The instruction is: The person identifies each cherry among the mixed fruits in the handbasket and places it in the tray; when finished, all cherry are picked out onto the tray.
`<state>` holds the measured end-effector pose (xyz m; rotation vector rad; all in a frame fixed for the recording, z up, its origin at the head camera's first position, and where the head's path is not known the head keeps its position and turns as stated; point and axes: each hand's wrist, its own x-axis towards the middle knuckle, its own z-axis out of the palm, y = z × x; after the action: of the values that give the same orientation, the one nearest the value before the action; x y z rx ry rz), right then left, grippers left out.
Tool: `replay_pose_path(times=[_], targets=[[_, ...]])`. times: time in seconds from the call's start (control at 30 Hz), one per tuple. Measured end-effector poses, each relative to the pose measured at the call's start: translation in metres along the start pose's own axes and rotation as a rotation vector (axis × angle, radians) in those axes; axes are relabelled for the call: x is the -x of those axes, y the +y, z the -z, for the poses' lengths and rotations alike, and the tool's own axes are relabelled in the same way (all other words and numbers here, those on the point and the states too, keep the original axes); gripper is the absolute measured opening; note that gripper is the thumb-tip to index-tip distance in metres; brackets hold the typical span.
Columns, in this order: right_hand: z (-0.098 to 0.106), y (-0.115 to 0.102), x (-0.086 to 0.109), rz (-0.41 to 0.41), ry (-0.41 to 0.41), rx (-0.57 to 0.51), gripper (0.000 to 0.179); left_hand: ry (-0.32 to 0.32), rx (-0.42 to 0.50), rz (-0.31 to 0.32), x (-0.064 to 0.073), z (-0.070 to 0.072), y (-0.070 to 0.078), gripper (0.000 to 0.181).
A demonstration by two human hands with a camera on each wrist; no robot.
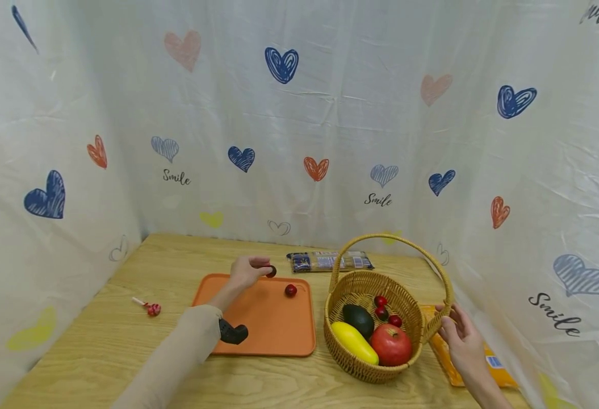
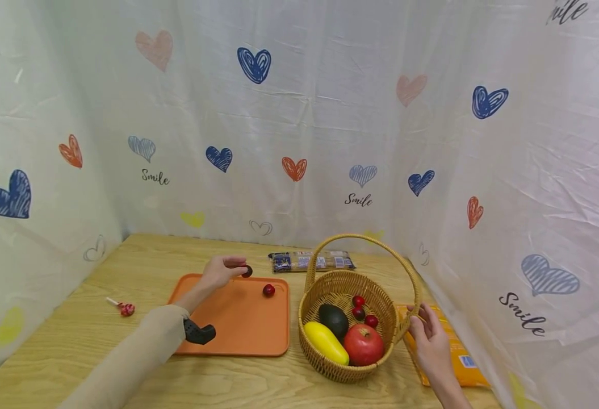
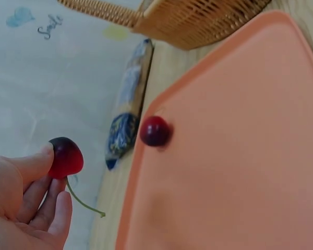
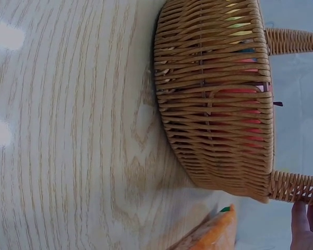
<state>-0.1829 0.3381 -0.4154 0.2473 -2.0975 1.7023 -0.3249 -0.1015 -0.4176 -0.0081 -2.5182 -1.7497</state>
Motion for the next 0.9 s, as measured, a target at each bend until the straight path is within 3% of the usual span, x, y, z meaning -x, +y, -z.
replay_pose_path(times=[0.23,0.43,0.7,0.9], targets=[[0.003,0.001,0.000,0.011,0.011,0.005,0.043,0.007,-0.016,-0.002,-0.005,0.002,-0.008,0.029],[0.001,0.001,-0.001,0.044,0.006,-0.019,0.038,0.004,0.003,0.023,-0.008,0.000,-0.025,0.030],[-0.002,-0.002,-0.001,0.019,0.010,0.014,0.051,0.037,-0.086,0.026,-0.010,0.002,-0.046,0.029],[-0.002,-0.003,0.000,-0.019,0.016,0.061,0.050,0.029,-0.133,0.019,-0.011,0.000,-0.050,0.027]])
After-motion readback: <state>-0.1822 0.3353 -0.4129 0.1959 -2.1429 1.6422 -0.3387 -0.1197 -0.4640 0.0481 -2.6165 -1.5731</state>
